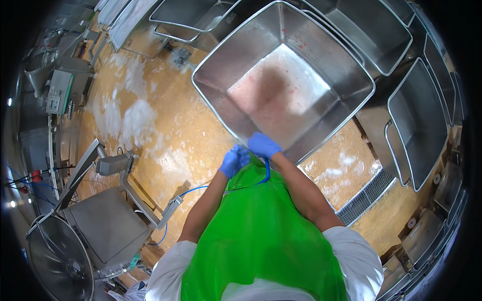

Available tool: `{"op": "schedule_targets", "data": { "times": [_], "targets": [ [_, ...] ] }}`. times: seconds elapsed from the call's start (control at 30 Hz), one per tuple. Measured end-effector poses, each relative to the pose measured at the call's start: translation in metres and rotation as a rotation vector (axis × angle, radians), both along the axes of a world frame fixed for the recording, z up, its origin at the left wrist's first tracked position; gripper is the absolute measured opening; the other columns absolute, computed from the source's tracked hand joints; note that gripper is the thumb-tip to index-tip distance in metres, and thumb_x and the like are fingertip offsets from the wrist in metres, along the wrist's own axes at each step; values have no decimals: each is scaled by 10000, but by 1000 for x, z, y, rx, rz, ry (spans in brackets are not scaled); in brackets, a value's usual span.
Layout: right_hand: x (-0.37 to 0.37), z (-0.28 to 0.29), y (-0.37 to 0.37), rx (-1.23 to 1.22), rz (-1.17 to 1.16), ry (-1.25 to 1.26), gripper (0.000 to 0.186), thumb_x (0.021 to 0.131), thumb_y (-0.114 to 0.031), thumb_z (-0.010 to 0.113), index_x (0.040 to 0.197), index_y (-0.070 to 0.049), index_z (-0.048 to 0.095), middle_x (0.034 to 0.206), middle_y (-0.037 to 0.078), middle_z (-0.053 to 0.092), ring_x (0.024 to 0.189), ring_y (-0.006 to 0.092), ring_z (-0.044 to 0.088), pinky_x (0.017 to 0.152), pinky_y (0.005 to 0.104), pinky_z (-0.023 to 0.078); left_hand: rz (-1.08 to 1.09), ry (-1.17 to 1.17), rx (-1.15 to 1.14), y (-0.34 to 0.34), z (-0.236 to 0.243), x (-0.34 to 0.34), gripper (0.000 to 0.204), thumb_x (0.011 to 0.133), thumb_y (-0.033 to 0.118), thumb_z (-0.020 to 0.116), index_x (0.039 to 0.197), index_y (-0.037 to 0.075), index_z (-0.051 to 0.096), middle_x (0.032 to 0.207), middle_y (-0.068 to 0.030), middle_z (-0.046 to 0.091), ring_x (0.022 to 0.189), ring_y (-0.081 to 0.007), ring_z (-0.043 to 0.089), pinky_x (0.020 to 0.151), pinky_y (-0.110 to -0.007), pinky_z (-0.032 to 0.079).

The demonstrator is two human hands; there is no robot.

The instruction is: The person handles small metal rings, then walks to a row of stainless steel containers and sprays them with a hose. The person rinses the interior of one container repeatedly, moving the spray across the bottom and sides.

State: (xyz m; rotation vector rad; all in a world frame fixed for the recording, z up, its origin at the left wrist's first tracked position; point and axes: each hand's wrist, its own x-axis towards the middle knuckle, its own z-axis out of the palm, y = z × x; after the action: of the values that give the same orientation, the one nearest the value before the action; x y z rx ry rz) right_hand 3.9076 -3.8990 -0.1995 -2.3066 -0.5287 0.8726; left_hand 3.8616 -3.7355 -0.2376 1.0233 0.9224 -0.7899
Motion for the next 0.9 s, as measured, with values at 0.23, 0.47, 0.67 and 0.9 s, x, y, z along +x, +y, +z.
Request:
{"op": "schedule_targets", "data": {
  "times": [0.23, 0.47, 0.67, 0.9],
  "targets": [
    [-4, 52, 28, 171, -401, 79, 334, 828, -230, 418, 983, 32, 555, 946, 297, 560, 904, 427, 555, 815, 465, 438, 279, -217, -149, 33, -49, 72, 280, 937, 246, 322, 735, 117, 466, 618, -37, 476, 549, -163, 505, 506, -283, 444],
    [35, -12, 25, 35, -255, -53, 309, 782, -203, 447, 780, 32, 648, 1009, 311, 549, 901, 436, 565, 812, 459, 443, -149, 21, 102, 13, 2, 31, 444, 866, 513, 443, 553, 203, 388, 390, 26, 300, 279, -124, 270, 276, -257, 190],
    [33, -42, 31, 70, -431, -41, 289, 755, -174, 448, 810, 28, 648, 893, 269, 590, 858, 420, 575, 805, 455, 446, -875, -217, 237, 21, 46, -56, 549, 874, 568, 378, 713, 69, 542, 588, -4, 446, 551, -108, 391, 525, -261, 323],
    [35, -43, 25, -2, -214, -243, 235, 735, -113, 470, 740, 47, 643, 826, 270, 600, 798, 405, 595, 740, 452, 471, -1079, -460, 188, 15, 81, -55, 499, 925, 450, 356, 781, -8, 493, 720, -47, 471, 699, -133, 423, 649, -311, 385]
  ]
}}
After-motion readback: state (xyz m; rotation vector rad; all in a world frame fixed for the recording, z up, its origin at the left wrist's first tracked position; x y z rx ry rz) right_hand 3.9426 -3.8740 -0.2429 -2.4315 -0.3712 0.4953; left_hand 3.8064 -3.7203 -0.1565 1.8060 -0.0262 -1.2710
